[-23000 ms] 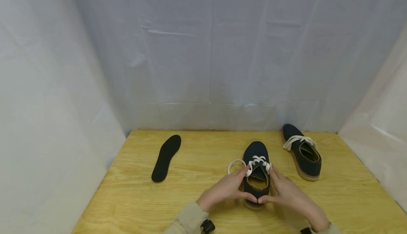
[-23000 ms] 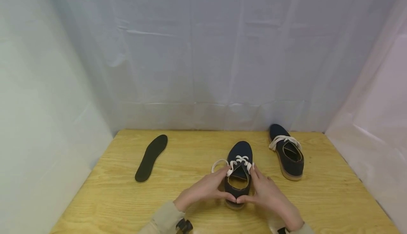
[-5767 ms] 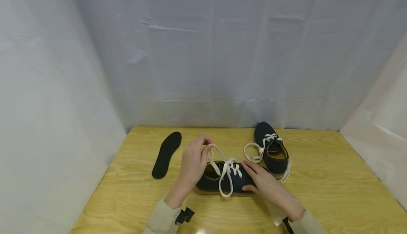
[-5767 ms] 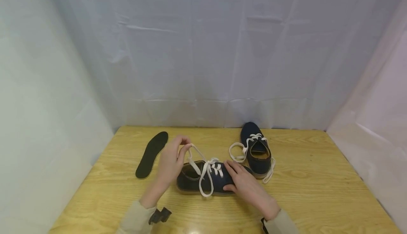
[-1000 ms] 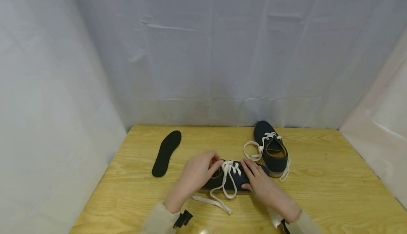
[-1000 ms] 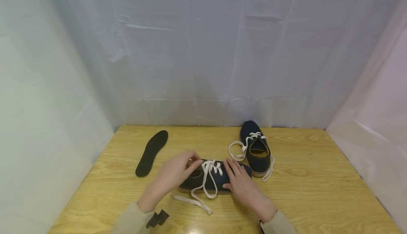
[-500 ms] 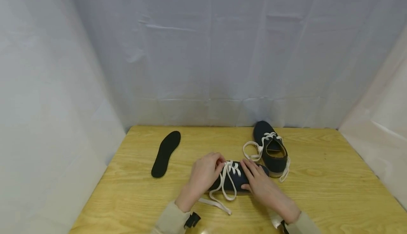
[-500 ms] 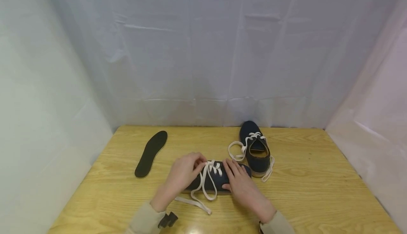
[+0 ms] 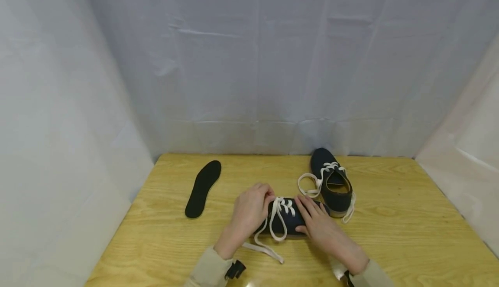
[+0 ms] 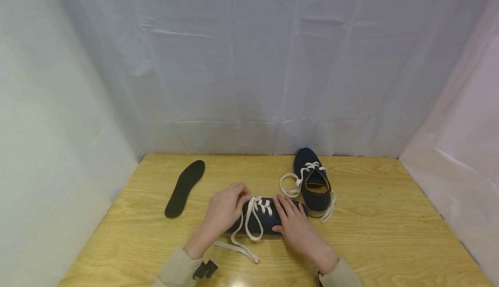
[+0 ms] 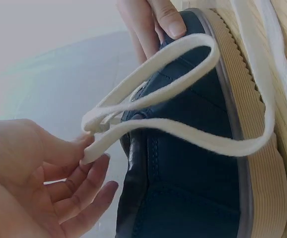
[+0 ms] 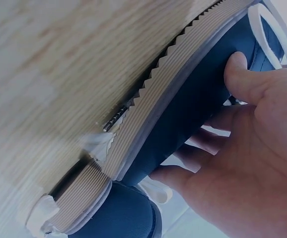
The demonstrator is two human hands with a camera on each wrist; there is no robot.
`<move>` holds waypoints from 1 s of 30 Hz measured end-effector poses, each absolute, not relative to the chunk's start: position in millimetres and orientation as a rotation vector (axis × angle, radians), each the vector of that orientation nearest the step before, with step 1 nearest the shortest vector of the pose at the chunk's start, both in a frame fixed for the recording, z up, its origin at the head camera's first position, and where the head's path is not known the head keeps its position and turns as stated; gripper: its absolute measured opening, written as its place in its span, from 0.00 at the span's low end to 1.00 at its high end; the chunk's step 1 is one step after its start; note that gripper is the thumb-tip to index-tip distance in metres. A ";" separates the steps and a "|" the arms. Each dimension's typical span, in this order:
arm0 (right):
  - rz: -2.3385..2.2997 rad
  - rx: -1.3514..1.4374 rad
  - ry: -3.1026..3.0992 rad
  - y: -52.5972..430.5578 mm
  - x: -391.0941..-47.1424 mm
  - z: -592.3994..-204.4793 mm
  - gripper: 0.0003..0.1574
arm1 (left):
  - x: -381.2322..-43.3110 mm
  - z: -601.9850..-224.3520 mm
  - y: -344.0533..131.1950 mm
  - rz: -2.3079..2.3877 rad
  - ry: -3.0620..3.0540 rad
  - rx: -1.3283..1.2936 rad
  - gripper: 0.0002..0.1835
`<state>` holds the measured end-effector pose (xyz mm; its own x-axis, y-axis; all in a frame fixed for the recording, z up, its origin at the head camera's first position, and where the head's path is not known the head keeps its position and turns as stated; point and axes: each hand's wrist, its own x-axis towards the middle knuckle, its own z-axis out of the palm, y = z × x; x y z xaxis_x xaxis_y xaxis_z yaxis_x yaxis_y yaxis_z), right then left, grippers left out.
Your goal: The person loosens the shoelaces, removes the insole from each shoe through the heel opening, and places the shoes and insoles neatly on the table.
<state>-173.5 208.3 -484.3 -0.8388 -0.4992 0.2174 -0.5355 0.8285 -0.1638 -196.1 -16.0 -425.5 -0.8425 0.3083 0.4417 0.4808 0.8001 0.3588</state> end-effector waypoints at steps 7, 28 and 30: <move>0.376 0.777 -2.858 207.6 -173.8 -483.8 0.44 | -191.5 -403.5 -23.5 -0.718 -2.516 -0.637 0.05; 0.387 0.791 -2.856 207.4 -172.2 -483.6 0.45 | -188.5 -401.6 -27.7 -0.819 -2.731 -0.775 0.07; 0.395 0.790 -2.861 206.3 -172.0 -483.4 0.45 | -189.9 -404.9 -28.4 -0.820 -2.740 -0.741 0.06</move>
<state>-172.0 206.3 -483.4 -0.8506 -0.4822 0.2095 -0.5209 0.8269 -0.2119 -189.9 -28.4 -404.9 -0.8578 0.4096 0.3106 0.5129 0.7223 0.4639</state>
